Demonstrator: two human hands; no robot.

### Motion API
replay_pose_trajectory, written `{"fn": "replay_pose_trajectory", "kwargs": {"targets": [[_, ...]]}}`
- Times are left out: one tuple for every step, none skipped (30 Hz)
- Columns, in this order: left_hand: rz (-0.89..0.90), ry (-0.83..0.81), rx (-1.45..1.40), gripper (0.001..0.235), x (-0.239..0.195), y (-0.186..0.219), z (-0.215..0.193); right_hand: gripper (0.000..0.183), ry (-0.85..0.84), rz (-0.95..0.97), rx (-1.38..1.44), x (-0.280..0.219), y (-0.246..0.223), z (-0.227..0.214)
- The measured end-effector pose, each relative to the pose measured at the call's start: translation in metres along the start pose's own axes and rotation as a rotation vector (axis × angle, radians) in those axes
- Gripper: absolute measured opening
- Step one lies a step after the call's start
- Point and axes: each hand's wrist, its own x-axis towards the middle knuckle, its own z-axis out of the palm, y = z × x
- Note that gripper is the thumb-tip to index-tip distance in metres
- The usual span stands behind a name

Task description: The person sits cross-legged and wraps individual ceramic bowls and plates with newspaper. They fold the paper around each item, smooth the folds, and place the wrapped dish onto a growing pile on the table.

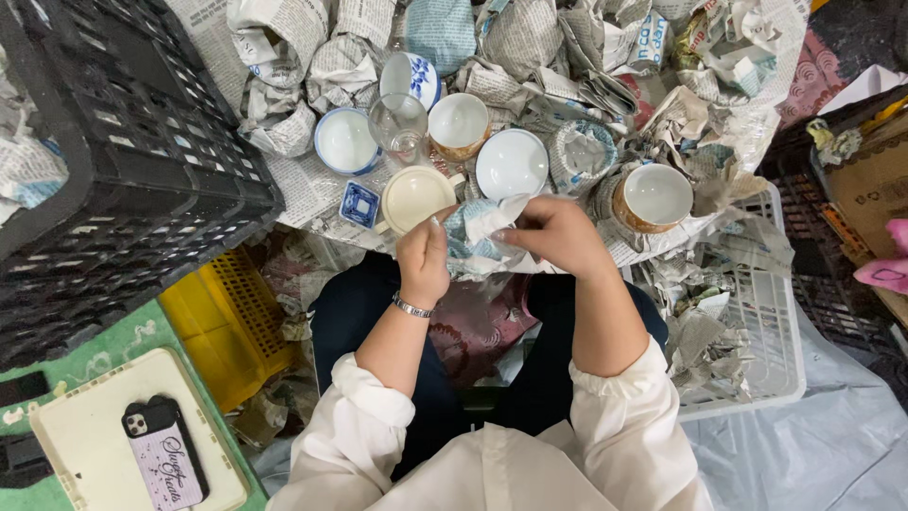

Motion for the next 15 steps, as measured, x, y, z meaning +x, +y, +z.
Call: {"fn": "replay_pose_trajectory", "kwargs": {"targets": [[-0.049,0.000,0.019,0.050,0.000,0.001,0.000,0.014,0.010,0.009,-0.005,0.000,0.001,0.000],[-0.099,-0.003,0.038,0.052,0.000,0.001,0.000,0.015,0.029,-0.020,0.013,0.000,0.003,0.000],[-0.148,-0.007,0.057,0.054,0.001,0.001,0.000,0.016,0.047,-0.048,0.030,0.000,0.005,0.000],[-0.143,0.008,0.035,0.054,0.001,0.000,0.000,0.017,0.066,-0.075,0.050,0.001,0.009,0.000],[-0.137,0.023,0.012,0.054,0.002,-0.002,0.001,0.017,0.087,-0.107,0.057,0.002,0.013,-0.001],[-0.139,0.034,-0.010,0.054,0.000,-0.003,0.001,0.018,0.109,-0.133,0.066,0.002,0.018,-0.003],[-0.071,0.053,-0.039,0.053,-0.002,-0.006,0.001,0.018,0.132,-0.157,0.076,0.002,0.025,-0.005],[0.003,0.076,-0.071,0.053,-0.001,-0.009,0.003,0.016,0.180,-0.231,0.085,0.003,0.030,-0.008],[0.078,0.098,-0.104,0.053,-0.002,-0.013,0.003,0.014,0.229,-0.306,0.093,0.004,0.036,-0.010],[-0.030,0.122,-0.123,0.053,-0.001,-0.016,0.004,0.013,0.275,-0.385,0.100,0.006,0.039,-0.013],[-0.138,0.144,-0.141,0.053,0.001,-0.021,0.005,0.012,0.349,-0.389,0.138,0.008,0.043,-0.015],[-0.249,0.165,-0.159,0.053,0.000,-0.025,0.005,0.011,0.422,-0.390,0.176,0.009,0.046,-0.017],[-0.251,0.200,-0.201,0.051,-0.002,-0.030,0.005,0.011,0.495,-0.390,0.214,0.010,0.048,-0.018],[-0.250,0.235,-0.242,0.050,-0.003,-0.035,0.004,0.011,0.575,-0.406,0.296,0.012,0.048,-0.021],[-0.250,0.271,-0.284,0.049,-0.003,-0.039,0.004,0.012,0.655,-0.421,0.379,0.014,0.046,-0.024]]}}
